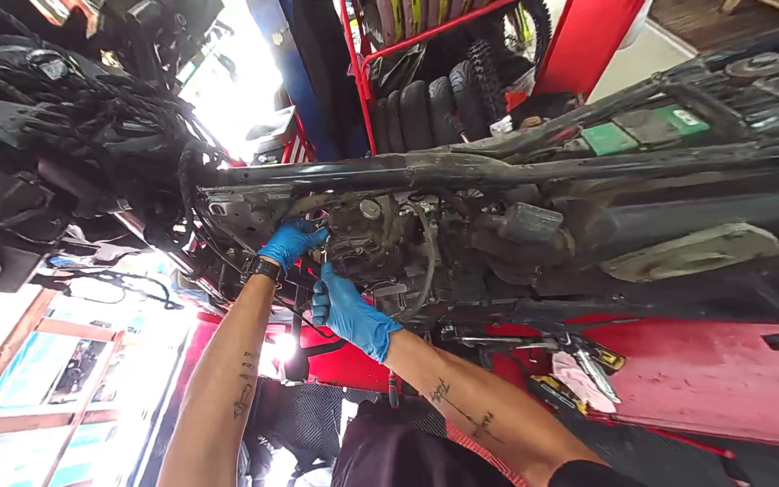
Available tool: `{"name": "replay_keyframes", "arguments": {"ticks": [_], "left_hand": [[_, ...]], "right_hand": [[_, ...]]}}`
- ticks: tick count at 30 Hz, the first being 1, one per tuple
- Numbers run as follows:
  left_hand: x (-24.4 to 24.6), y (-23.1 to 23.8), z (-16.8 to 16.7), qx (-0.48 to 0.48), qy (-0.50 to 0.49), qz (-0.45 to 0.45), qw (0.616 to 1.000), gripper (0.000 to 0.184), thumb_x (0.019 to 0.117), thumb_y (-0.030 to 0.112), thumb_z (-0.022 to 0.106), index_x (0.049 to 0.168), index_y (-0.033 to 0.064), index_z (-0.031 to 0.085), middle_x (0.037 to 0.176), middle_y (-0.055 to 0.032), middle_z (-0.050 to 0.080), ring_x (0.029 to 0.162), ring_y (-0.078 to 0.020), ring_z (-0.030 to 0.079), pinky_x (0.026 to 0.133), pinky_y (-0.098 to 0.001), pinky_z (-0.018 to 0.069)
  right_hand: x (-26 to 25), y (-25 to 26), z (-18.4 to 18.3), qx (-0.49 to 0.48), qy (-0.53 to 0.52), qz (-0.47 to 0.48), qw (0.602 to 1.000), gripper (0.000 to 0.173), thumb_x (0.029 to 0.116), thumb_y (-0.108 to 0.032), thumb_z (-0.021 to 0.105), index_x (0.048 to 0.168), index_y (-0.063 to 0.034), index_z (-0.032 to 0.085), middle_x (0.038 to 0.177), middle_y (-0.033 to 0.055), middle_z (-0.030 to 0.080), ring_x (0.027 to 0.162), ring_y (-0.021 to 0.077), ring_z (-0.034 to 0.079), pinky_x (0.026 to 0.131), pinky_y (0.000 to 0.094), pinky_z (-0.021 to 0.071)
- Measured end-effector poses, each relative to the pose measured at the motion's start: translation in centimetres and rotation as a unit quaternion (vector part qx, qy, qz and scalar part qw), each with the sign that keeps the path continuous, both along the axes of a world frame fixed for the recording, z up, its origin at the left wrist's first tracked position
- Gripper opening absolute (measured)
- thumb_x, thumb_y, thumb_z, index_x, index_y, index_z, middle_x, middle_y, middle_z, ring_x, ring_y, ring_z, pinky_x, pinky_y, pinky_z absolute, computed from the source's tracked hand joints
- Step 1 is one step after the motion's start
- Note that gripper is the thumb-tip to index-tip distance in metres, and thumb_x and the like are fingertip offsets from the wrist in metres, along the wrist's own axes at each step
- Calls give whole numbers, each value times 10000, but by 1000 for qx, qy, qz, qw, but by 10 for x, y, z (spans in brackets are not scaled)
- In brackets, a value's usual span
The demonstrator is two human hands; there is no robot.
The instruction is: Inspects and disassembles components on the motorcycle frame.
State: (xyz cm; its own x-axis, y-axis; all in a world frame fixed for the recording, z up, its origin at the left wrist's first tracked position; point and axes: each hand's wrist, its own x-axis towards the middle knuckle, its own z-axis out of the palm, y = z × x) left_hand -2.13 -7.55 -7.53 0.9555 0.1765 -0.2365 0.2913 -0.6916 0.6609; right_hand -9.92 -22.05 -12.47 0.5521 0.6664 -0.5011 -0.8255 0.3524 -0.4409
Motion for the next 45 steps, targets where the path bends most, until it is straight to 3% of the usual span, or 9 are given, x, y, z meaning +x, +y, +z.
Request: {"name": "replay_keyframes", "arguments": {"ticks": [6, 13, 17, 22, 26, 31, 37, 43, 45], "left_hand": [[0, -1, 7, 45, 36, -18, 998, 332, 1001, 290, 691, 1115, -22, 685, 1082, -157, 684, 984, -200, 642, 938, -413, 523], [-2, -2, 11, 7, 29, -17, 999, 338, 1001, 227, 688, 1162, -67, 645, 1086, -164, 656, 950, -174, 623, 908, -357, 527], [-1, -3, 10, 33, 31, -38, 998, 338, 1001, 270, 686, 1127, -44, 664, 1090, -159, 656, 983, -183, 612, 933, -375, 506], [6, -2, 14, 21, 58, -49, 997, 324, 1026, 254, 651, 1144, -48, 647, 1022, -128, 650, 879, -137, 616, 859, -330, 534], [3, -2, 16, 23, 79, -56, 995, 328, 1033, 261, 640, 1167, -39, 648, 1058, -135, 656, 922, -147, 622, 885, -343, 532], [6, 2, 17, 14, 93, -63, 994, 329, 1036, 275, 634, 1172, -25, 634, 997, -89, 635, 842, -107, 600, 823, -301, 530], [6, 2, 18, 31, 96, -66, 993, 416, 1034, 311, 635, 1270, -31, 620, 1196, -187, 653, 1065, -213, 631, 980, -420, 510], [5, 3, 18, 4, 100, -73, 992, 357, 1039, 269, 632, 1218, -40, 612, 1037, -121, 641, 868, -135, 605, 847, -331, 528], [6, 3, 20, 11, 101, -74, 992, 367, 1038, 278, 632, 1228, -36, 613, 1068, -136, 641, 910, -152, 608, 874, -349, 522]], "right_hand": [[-1, 82, -10, 14, -116, -117, 986, 528, 1134, -422, 294, 1327, -2, 551, 1061, 147, 607, 891, 205, 614, 787, 378, 554], [-15, 27, -22, 43, -180, -75, 980, 441, 1142, -308, 298, 910, -49, 570, 704, 14, 581, 633, 123, 602, 657, 305, 563], [-11, 71, -15, 40, -155, -124, 979, 402, 1138, -298, 351, 1242, 12, 585, 989, 93, 628, 869, 152, 636, 798, 334, 565], [-16, 14, -21, 58, -190, -66, 978, 429, 1140, -307, 298, 898, -63, 555, 698, -1, 563, 628, 113, 591, 660, 301, 562], [-11, 50, -30, 45, -183, -58, 980, 390, 1140, -300, 342, 1162, -7, 598, 951, 66, 668, 853, 151, 668, 763, 325, 580], [-17, 19, -18, 125, -137, -32, 982, 487, 1139, -385, 259, 968, -53, 572, 794, 38, 633, 720, 160, 656, 727, 350, 593], [-7, 52, -18, 92, -207, -14, 974, 430, 1135, -345, 347, 1253, -17, 598, 1065, 79, 686, 933, 156, 691, 818, 336, 598], [-9, 11, -26, 79, -218, 27, 972, 560, 1132, -427, 266, 920, -30, 600, 785, 61, 671, 734, 172, 692, 731, 342, 604], [-3, 39, -27, 42, -199, 2, 979, 531, 1134, -411, 296, 1005, -11, 621, 835, 71, 681, 753, 169, 683, 715, 344, 594]]}}
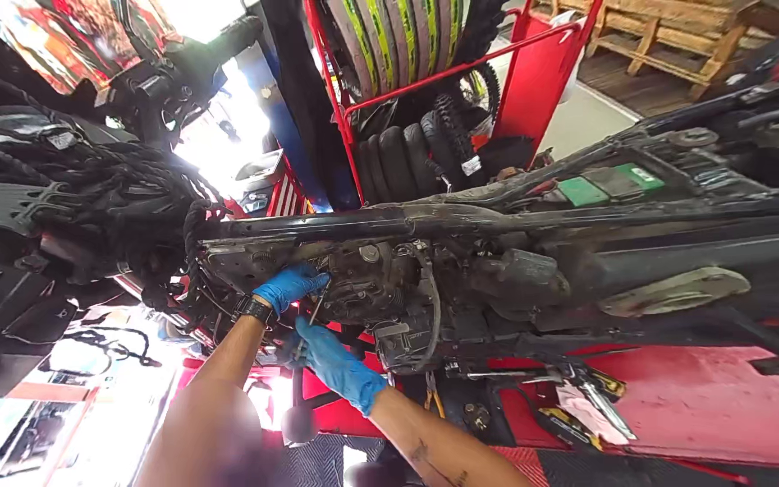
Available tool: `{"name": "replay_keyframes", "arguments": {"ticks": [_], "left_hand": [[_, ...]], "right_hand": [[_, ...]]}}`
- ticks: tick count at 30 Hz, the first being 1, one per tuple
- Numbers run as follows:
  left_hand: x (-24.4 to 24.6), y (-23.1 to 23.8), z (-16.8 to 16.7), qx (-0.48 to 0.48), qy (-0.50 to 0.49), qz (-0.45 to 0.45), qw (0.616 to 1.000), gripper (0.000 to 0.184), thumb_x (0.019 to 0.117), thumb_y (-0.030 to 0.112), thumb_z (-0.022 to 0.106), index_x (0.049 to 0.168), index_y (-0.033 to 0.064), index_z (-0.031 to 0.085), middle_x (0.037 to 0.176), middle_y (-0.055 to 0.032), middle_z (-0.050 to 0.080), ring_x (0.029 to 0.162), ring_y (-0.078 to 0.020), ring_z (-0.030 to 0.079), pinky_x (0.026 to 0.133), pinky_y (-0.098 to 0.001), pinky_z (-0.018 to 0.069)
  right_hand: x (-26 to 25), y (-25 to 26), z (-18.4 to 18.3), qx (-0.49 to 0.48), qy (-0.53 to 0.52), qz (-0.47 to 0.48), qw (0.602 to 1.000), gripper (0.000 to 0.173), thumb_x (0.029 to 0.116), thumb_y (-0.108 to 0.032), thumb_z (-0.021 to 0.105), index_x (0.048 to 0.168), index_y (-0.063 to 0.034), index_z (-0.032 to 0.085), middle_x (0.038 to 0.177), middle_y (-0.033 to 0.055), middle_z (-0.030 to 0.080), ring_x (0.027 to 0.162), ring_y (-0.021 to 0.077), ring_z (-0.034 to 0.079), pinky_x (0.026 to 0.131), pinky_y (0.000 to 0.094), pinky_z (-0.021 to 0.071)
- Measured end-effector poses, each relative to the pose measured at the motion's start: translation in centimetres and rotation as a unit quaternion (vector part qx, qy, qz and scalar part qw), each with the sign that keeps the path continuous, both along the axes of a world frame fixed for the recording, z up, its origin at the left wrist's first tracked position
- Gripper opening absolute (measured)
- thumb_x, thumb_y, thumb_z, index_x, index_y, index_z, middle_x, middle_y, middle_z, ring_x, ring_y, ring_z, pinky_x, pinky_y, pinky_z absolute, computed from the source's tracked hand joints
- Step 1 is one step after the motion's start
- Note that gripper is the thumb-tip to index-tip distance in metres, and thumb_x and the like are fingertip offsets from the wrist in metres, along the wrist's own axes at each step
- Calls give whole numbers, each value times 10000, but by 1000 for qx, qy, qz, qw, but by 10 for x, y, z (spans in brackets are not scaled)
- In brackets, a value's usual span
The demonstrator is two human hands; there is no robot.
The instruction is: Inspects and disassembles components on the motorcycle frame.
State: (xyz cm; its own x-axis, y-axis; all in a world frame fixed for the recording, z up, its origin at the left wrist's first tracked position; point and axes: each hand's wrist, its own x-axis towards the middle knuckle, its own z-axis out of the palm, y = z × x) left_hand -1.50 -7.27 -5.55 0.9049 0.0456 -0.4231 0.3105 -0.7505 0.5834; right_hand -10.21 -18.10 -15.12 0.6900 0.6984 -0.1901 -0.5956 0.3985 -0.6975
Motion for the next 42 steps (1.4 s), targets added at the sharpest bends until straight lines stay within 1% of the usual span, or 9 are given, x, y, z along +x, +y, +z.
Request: {"name": "replay_keyframes", "arguments": {"ticks": [7, 11, 16, 21, 24, 32, 34, 38, 42], "left_hand": [[1, 1, -1, 13, 3, -8, 1000, 382, 1040, 311, 629, 1217, -28, 633, 1139, -162, 652, 1005, -181, 622, 943, -390, 513], [0, 1, -2, -26, -5, 3, 1000, 305, 1039, 263, 633, 1146, -23, 626, 936, -63, 633, 785, -89, 599, 778, -286, 535], [0, 5, -4, -55, -10, 3, 998, 273, 1035, 237, 636, 1126, -21, 627, 904, -35, 638, 771, -70, 609, 768, -265, 540], [0, 2, -1, -32, -11, 7, 999, 336, 1034, 276, 638, 1190, -22, 633, 1043, -102, 656, 894, -113, 619, 855, -315, 534], [-1, 1, 0, -32, -11, 10, 999, 347, 1028, 276, 649, 1205, -22, 636, 1084, -116, 662, 935, -119, 627, 883, -322, 533], [-4, -1, -3, -111, -13, 47, 993, 150, 1031, 165, 630, 995, 20, 646, 746, 30, 632, 646, -48, 619, 660, -223, 555], [-2, -2, -1, -106, -10, 47, 993, 155, 1030, 171, 633, 998, 20, 651, 740, 30, 637, 641, -48, 621, 656, -222, 553], [-5, -4, -7, -94, -43, 59, 993, 142, 1013, 154, 642, 989, 16, 661, 769, 5, 626, 662, -62, 600, 662, -240, 534], [-11, -8, -13, -105, -84, 70, 988, 152, 1030, 132, 600, 958, 12, 658, 781, -4, 634, 693, -66, 615, 691, -251, 545]], "right_hand": [[-5, 31, 24, 39, 49, 9, 998, 445, 1127, -397, 352, 1198, -26, 586, 947, 77, 708, 794, 162, 712, 702, 319, 604], [-14, -24, 17, -15, -47, 52, 997, 493, 1120, -416, 362, 880, -59, 602, 725, 11, 650, 682, 116, 665, 690, 304, 584], [-23, -30, 3, -29, -16, 25, 999, 469, 1123, -332, 393, 784, -56, 563, 641, 19, 604, 590, 122, 635, 610, 292, 574], [-13, 38, 19, -11, 57, 27, 998, 421, 1127, -343, 376, 1039, -3, 608, 780, 55, 689, 644, 129, 675, 606, 280, 575], [-6, 51, 15, 0, 69, 49, 996, 394, 1125, -328, 380, 1065, -8, 601, 789, 54, 681, 654, 128, 673, 608, 276, 573], [-25, -26, 4, 4, 6, -3, 1000, 458, 1098, -331, 459, 730, -77, 561, 595, 1, 571, 534, 95, 588, 549, 261, 531], [-25, -6, 5, -8, 35, -17, 999, 415, 1103, -304, 462, 771, -73, 557, 602, -11, 560, 530, 82, 569, 534, 245, 508], [-19, 25, 3, -7, 39, -48, 998, 262, 1102, -220, 473, 1057, 5, 601, 752, 57, 679, 618, 115, 659, 586, 260, 560], [-15, 10, -14, -78, -96, -157, 980, 203, 1081, -141, 461, 1018, -4, 598, 697, 24, 567, 569, 102, 568, 560, 275, 526]]}}
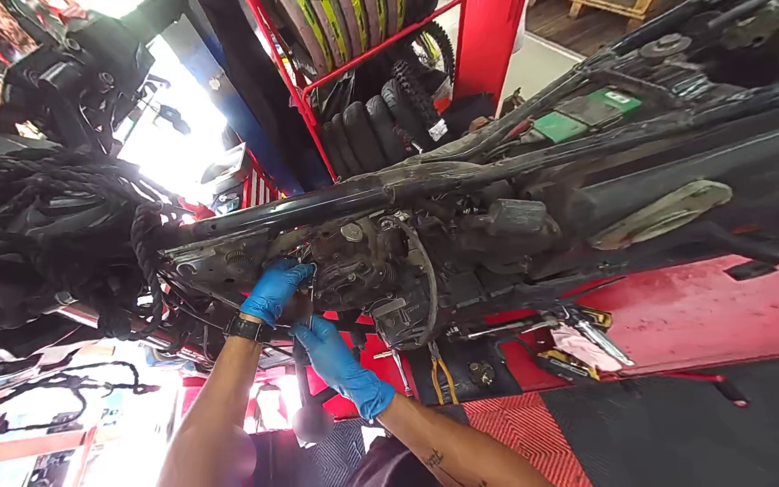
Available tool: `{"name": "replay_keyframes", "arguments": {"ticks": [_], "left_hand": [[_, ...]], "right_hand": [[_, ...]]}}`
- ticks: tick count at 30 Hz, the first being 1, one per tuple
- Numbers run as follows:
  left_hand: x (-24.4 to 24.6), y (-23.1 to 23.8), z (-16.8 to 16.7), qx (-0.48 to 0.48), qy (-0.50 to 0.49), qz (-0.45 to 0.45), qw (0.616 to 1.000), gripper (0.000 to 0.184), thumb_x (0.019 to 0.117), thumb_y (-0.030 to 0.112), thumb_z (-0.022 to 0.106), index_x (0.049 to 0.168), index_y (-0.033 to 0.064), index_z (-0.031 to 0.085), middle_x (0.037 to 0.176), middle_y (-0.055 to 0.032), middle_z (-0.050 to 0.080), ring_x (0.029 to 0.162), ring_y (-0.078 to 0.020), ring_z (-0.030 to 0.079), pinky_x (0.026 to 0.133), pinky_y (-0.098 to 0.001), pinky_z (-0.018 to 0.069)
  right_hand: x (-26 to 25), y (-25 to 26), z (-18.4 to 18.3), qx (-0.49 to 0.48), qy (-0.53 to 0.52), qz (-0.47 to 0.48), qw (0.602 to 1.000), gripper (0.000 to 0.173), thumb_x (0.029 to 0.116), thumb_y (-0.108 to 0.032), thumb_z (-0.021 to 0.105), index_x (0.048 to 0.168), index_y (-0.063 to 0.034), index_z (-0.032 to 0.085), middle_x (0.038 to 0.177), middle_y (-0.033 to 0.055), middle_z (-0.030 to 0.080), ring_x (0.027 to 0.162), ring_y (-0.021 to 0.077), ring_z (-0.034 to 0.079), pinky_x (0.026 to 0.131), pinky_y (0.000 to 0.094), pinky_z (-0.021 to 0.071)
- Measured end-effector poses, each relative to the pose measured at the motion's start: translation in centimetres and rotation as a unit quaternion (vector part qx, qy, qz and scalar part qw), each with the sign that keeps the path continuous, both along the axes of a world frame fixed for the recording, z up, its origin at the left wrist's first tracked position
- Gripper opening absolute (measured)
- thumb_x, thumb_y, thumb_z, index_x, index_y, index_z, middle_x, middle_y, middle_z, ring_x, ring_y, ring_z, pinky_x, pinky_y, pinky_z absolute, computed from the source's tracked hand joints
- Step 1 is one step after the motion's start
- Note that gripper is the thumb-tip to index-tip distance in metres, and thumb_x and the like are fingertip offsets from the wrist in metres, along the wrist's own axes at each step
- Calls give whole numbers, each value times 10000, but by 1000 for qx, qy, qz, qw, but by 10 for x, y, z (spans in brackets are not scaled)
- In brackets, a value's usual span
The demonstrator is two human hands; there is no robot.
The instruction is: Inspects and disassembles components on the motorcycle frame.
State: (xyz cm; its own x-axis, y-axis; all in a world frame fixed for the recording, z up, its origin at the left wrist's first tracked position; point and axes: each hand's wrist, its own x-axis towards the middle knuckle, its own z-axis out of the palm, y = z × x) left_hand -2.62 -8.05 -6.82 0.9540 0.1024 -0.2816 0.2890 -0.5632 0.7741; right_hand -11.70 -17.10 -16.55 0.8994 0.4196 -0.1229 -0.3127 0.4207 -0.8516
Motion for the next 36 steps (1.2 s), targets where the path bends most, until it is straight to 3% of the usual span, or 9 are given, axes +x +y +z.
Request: {"name": "replay_keyframes", "arguments": {"ticks": [4, 9, 13, 17, 21, 24, 30, 34, 36], "left_hand": [[-12, 11, -11, -17, -64, -16, 998, 218, 1068, 125, 512, 1024, -3, 682, 868, -9, 680, 814, -56, 653, 813, -261, 559], [-19, 18, -20, -63, -128, -25, 989, 222, 1058, 58, 495, 1119, -33, 688, 947, -33, 735, 871, -63, 699, 859, -250, 579], [-17, 17, -12, -72, -103, -13, 992, 266, 1089, 90, 451, 1119, -39, 681, 946, -42, 734, 863, -75, 700, 857, -259, 580], [-17, 8, -10, -8, -76, -15, 997, 232, 1051, 193, 592, 1029, -1, 718, 898, -27, 708, 838, -51, 661, 838, -266, 553], [-11, 2, -15, -57, -64, 35, 996, 142, 1000, 107, 659, 999, -26, 706, 868, -43, 693, 783, -69, 643, 782, -261, 549], [-11, 4, -18, -96, -65, 51, 992, 133, 1009, 82, 631, 1027, -33, 696, 885, -49, 691, 791, -78, 647, 778, -262, 556], [-10, 0, -13, -77, -40, 77, 993, 136, 1005, 120, 649, 987, -10, 687, 841, -31, 686, 769, -75, 652, 766, -264, 560], [-4, 3, -11, -76, -24, 77, 994, 147, 999, 135, 664, 979, -11, 677, 812, -36, 687, 740, -91, 660, 738, -272, 571], [-1, 1, -9, -61, -17, 74, 995, 164, 1010, 162, 653, 994, 0, 669, 815, -24, 672, 741, -84, 648, 733, -266, 561]], "right_hand": [[12, -32, -18, -188, -96, 24, 977, 303, 1089, -260, 441, 1088, -35, 644, 740, 56, 596, 595, 170, 591, 601, 369, 543], [5, -31, -19, -100, -96, -109, 984, 243, 1079, -204, 504, 1111, -19, 659, 741, 31, 637, 618, 120, 622, 616, 298, 561], [16, -31, -25, -181, -124, -91, 971, 238, 1056, -196, 531, 1148, -47, 692, 817, 43, 671, 694, 130, 642, 694, 334, 561], [14, -33, -17, -221, -132, -87, 962, 242, 1048, -231, 533, 1094, -58, 696, 761, 41, 649, 649, 147, 629, 653, 363, 554], [14, -23, -4, -130, -84, -42, 987, 202, 1054, -184, 546, 1064, -14, 655, 813, 58, 645, 712, 137, 645, 702, 336, 569], [16, -19, -5, -220, -116, -50, 967, 232, 1044, -225, 544, 1065, -34, 674, 843, 80, 684, 773, 188, 679, 757, 413, 566], [14, -22, 35, -101, -49, -31, 993, 229, 1036, -144, 514, 857, -35, 606, 666, 30, 572, 583, 128, 581, 581, 323, 519], [19, -22, -1, -239, -130, -17, 962, 284, 1067, -253, 471, 1064, -26, 642, 777, 84, 615, 698, 214, 632, 693, 435, 545], [18, -24, 11, -180, -105, -9, 978, 250, 1065, -213, 470, 1026, -18, 621, 750, 62, 592, 652, 172, 604, 650, 380, 538]]}}
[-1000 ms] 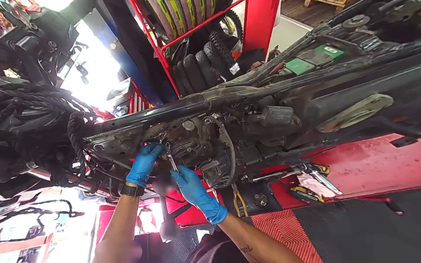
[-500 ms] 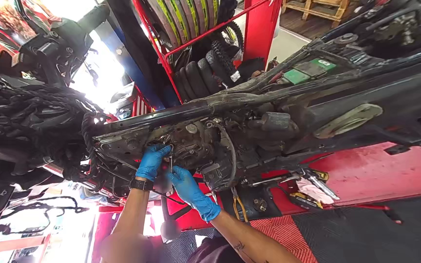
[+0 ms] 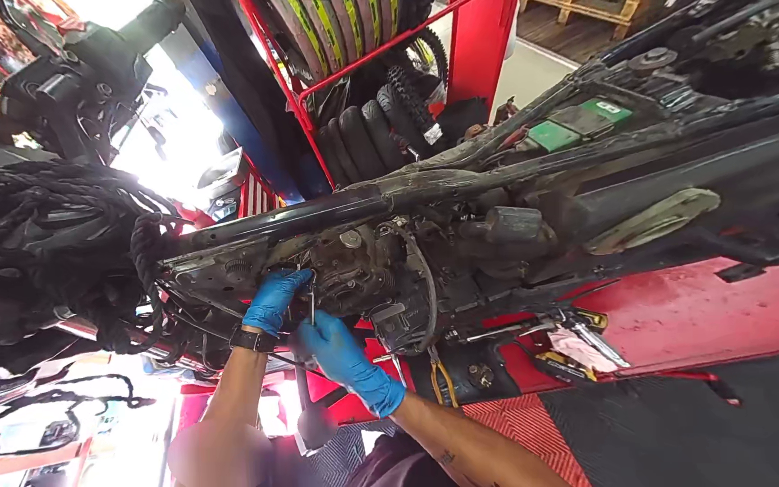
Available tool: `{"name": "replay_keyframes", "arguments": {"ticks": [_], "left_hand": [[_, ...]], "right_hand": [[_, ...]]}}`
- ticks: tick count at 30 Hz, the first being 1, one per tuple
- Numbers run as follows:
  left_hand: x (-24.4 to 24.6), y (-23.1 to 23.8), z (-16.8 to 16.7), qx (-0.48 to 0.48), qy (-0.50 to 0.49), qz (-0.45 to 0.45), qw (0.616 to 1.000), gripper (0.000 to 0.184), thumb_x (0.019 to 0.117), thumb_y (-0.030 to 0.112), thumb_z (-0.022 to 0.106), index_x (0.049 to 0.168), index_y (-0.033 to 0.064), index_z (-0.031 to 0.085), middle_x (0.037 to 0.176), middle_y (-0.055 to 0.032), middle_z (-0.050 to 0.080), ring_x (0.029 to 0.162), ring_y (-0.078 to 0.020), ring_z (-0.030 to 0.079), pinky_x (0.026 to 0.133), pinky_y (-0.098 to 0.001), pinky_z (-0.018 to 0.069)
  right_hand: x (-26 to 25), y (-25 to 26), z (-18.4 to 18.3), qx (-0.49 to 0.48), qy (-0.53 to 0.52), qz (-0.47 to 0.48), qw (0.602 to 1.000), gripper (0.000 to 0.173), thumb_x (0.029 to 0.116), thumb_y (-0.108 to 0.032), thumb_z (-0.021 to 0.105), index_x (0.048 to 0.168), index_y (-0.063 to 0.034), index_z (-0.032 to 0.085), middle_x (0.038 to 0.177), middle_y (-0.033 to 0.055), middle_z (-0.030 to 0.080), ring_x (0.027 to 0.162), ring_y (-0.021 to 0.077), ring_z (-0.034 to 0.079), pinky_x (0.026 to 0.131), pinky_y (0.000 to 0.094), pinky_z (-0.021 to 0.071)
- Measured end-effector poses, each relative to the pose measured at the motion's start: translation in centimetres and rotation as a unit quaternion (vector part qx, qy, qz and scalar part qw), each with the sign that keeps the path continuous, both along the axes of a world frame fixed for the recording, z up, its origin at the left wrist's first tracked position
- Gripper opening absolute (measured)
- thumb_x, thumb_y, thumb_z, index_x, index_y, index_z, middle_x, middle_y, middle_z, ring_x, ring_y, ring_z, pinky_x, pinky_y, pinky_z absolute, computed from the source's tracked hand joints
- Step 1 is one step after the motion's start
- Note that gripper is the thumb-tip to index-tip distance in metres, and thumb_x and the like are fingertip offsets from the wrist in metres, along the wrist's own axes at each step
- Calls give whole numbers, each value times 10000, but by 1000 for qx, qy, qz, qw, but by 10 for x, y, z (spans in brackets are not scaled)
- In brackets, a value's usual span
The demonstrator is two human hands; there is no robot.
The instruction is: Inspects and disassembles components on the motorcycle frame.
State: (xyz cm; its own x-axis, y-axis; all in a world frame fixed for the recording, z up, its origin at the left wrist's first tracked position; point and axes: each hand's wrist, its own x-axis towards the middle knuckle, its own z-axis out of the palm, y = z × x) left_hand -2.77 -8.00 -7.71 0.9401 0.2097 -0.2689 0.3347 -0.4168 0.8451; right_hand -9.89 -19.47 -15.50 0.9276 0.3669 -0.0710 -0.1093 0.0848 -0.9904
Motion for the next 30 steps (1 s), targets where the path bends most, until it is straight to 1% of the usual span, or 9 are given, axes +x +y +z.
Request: {"name": "replay_keyframes", "arguments": {"ticks": [2, 5, 9, 13, 16, 21, 23, 27, 30], "left_hand": [[-1, 0, -1, 8, 8, -13, 1000, 172, 1019, 172, 640, 1000, 4, 671, 827, -19, 670, 758, -81, 644, 749, -269, 557], [-1, 3, 0, -2, 13, -29, 999, 168, 1028, 159, 624, 995, 0, 667, 806, -17, 677, 735, -78, 657, 733, -264, 574], [-1, 3, 2, -2, 28, -55, 998, 201, 1059, 186, 582, 1003, 9, 659, 786, 5, 662, 711, -59, 642, 731, -245, 564], [2, 8, -1, 4, 27, -87, 996, 272, 1076, 200, 548, 912, 18, 665, 687, 17, 655, 629, -75, 642, 692, -258, 577], [1, 9, -2, -5, 36, -104, 994, 273, 1087, 203, 520, 928, 31, 660, 695, 31, 655, 642, -67, 642, 709, -253, 573], [2, 10, -2, -22, 32, -99, 994, 259, 1083, 192, 530, 933, 24, 658, 705, 20, 656, 645, -75, 645, 699, -253, 578], [2, 10, -3, -27, 36, -97, 994, 263, 1085, 188, 524, 933, 19, 656, 699, 19, 654, 635, -76, 645, 684, -253, 581], [4, 13, -2, -36, 39, -115, 992, 267, 1096, 174, 493, 948, 15, 647, 714, 20, 649, 640, -68, 640, 687, -242, 576], [4, 12, -3, -34, 39, -114, 992, 273, 1099, 186, 488, 946, 24, 646, 710, 30, 651, 631, -59, 636, 661, -231, 568]], "right_hand": [[-5, 1, 7, 64, 17, -10, 998, 223, 1059, -167, 471, 960, -21, 608, 698, 34, 589, 601, 126, 599, 602, 322, 537], [-5, -3, -21, -6, -39, -26, 999, 290, 1070, -237, 465, 1069, -17, 654, 757, 68, 610, 665, 179, 612, 665, 394, 540], [-11, -9, 10, 54, 28, -15, 998, 264, 1074, -189, 427, 986, -17, 606, 661, 41, 588, 536, 146, 592, 538, 333, 541], [-4, -25, -21, -67, -54, -46, 995, 324, 1077, -288, 461, 1042, -41, 667, 691, 51, 569, 585, 176, 567, 590, 393, 508], [-6, -40, 24, -53, 54, 45, 996, 287, 1095, -264, 421, 1061, -46, 605, 718, 57, 561, 569, 179, 572, 576, 377, 530], [3, -57, 13, -117, 2, 88, 989, 314, 1099, -288, 428, 1101, -53, 636, 723, 50, 569, 593, 181, 570, 604, 381, 519], [5, -66, 30, -170, 2, 101, 980, 313, 1104, -289, 421, 1075, -54, 625, 755, 62, 573, 641, 197, 587, 643, 402, 521], [30, -105, 66, -165, -26, 46, 985, 288, 1081, -233, 486, 1088, -32, 693, 768, 61, 600, 590, 152, 568, 576, 362, 522], [54, -115, 84, -68, -68, -33, 995, 191, 1037, -179, 561, 1085, -46, 689, 710, 23, 612, 540, 98, 579, 533, 289, 541]]}}
